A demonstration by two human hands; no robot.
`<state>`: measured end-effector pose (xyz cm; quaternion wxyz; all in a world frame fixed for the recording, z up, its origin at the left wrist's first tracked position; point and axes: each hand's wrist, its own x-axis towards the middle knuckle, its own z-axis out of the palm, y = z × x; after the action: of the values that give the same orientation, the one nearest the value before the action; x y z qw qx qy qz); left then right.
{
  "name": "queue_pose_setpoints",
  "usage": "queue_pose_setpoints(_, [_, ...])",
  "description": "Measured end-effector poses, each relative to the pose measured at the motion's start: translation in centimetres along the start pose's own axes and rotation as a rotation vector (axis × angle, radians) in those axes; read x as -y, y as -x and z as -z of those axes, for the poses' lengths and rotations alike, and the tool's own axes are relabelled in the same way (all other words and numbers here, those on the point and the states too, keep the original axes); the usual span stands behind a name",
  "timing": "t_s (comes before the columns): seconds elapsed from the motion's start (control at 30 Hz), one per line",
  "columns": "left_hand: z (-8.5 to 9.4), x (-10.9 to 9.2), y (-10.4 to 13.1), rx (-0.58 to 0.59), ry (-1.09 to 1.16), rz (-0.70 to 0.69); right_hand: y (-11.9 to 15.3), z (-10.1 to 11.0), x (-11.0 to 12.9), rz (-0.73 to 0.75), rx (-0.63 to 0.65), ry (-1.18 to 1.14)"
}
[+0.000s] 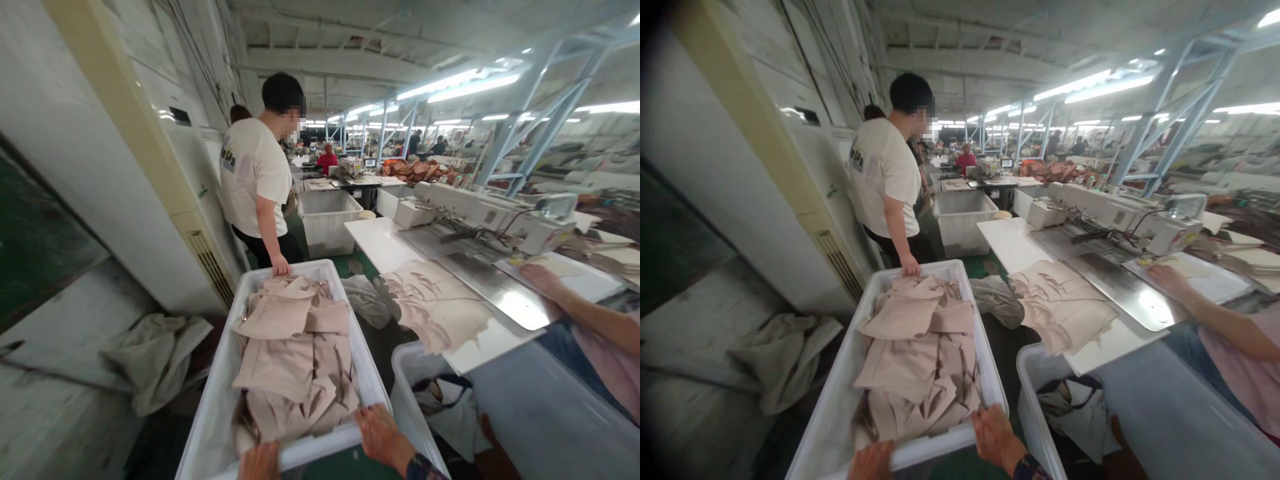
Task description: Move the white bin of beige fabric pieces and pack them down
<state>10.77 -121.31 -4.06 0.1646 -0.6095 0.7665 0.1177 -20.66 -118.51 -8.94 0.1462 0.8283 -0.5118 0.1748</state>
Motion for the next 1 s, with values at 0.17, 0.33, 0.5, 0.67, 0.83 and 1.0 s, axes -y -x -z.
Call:
queue_pose_setpoints(0.17, [4.3,1.2,-8.1,-0.153,-0.004,-0.005,-7.3,-3.3,-4.6,0.020,-0.126,0.014])
queue_pose_setpoints(0.33, [7.0,2.2,-16.4,-0.243,0.008,0.019,-15.3,-6.5,-10.1,0.027,0.189,-0.045])
queue_pose_setpoints(0.5, [8.2,3.5,-24.2,-0.403,0.010,-0.002,-22.9,-8.8,-14.8,-0.064,0.510,-0.079])
queue_pose_setpoints(0.67, [8.3,5.0,-32.2,-0.813,0.006,-0.058,-29.4,-12.5,-19.3,-0.055,0.542,-0.065])
queue_pose_setpoints(0.83, [10.3,5.8,-38.6,-0.897,-0.006,-0.024,-36.9,-14.6,-23.7,-0.021,0.576,-0.079])
queue_pose_setpoints(1.0, [13.1,7.6,-44.9,-0.995,-0.037,-0.107,-44.2,-16.3,-27.3,-0.009,0.505,-0.086])
